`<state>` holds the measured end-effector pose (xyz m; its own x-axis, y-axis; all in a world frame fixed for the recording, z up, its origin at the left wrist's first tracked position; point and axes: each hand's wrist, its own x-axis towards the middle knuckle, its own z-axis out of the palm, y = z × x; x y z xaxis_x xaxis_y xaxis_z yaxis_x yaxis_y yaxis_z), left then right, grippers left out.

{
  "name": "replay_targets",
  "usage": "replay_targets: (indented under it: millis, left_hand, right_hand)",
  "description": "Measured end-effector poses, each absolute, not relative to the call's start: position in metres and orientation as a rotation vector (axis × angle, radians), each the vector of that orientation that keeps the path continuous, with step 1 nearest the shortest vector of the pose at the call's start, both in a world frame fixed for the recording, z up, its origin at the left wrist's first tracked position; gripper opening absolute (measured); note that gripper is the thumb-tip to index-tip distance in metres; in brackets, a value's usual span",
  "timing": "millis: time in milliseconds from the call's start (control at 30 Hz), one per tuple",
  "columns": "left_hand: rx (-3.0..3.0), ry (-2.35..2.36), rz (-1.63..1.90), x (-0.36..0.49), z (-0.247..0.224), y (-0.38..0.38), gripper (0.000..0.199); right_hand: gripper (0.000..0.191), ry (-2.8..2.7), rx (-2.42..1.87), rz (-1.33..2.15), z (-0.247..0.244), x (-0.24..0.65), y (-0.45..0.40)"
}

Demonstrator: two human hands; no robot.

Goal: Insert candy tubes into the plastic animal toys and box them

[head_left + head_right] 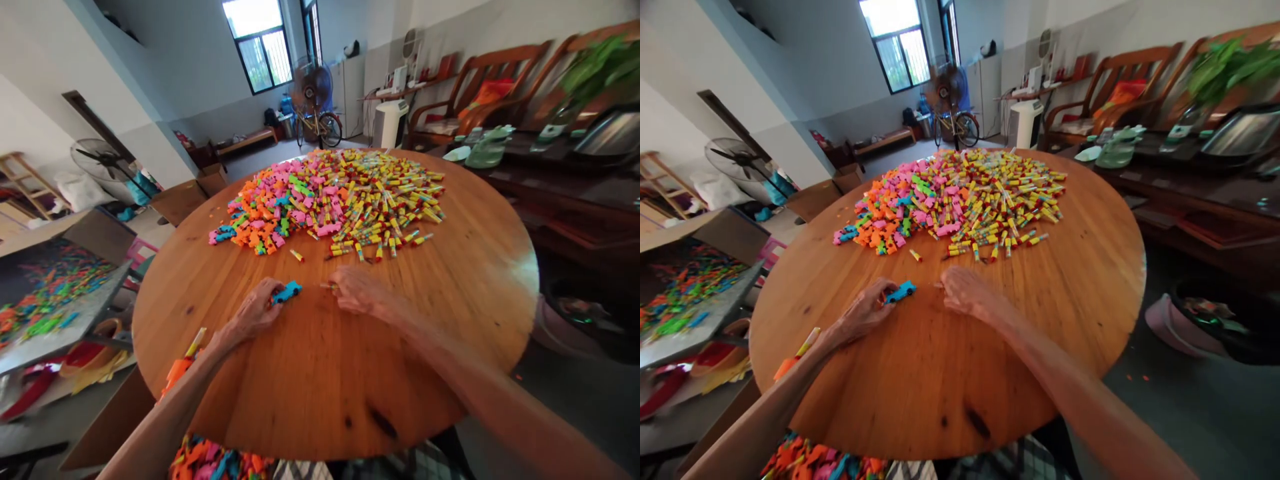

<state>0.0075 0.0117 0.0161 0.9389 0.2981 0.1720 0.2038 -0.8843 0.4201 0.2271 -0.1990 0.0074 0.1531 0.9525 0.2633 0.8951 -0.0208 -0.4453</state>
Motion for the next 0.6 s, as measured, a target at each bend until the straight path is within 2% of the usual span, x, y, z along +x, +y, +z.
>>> replay_targets:
  millis: [133,267,400,533,600]
  left_hand:
    - [2.657,0.326,0.335,0.007,0.009,0.010,0.046]
    - [2.808,0.345,0.271,0.018,0.004,0.012,0.029]
    - [2.832,0.314,0.318,0.024,0.000,0.000,0.018]
    - [2.758,0.272,0.378,0.025,-0.001,-0.019,0.013]
    - [2.739,0.254,0.381,0.025,-0.001,-0.026,0.011]
  right_hand:
    - [0.019,-1.814,-2.077,0.187,0.017,0.215,-0.195]
    - [0.023,-1.809,-2.201,0.185,0.010,0.204,-0.191]
    - [0.030,-1.793,-2.111,0.144,0.000,0.203,-0.196]
    - [0.022,-1.489,-2.138,-0.025,-0.005,0.203,-0.201]
    - [0.026,-1.342,-2.245,-0.048,-0.005,0.202,-0.200]
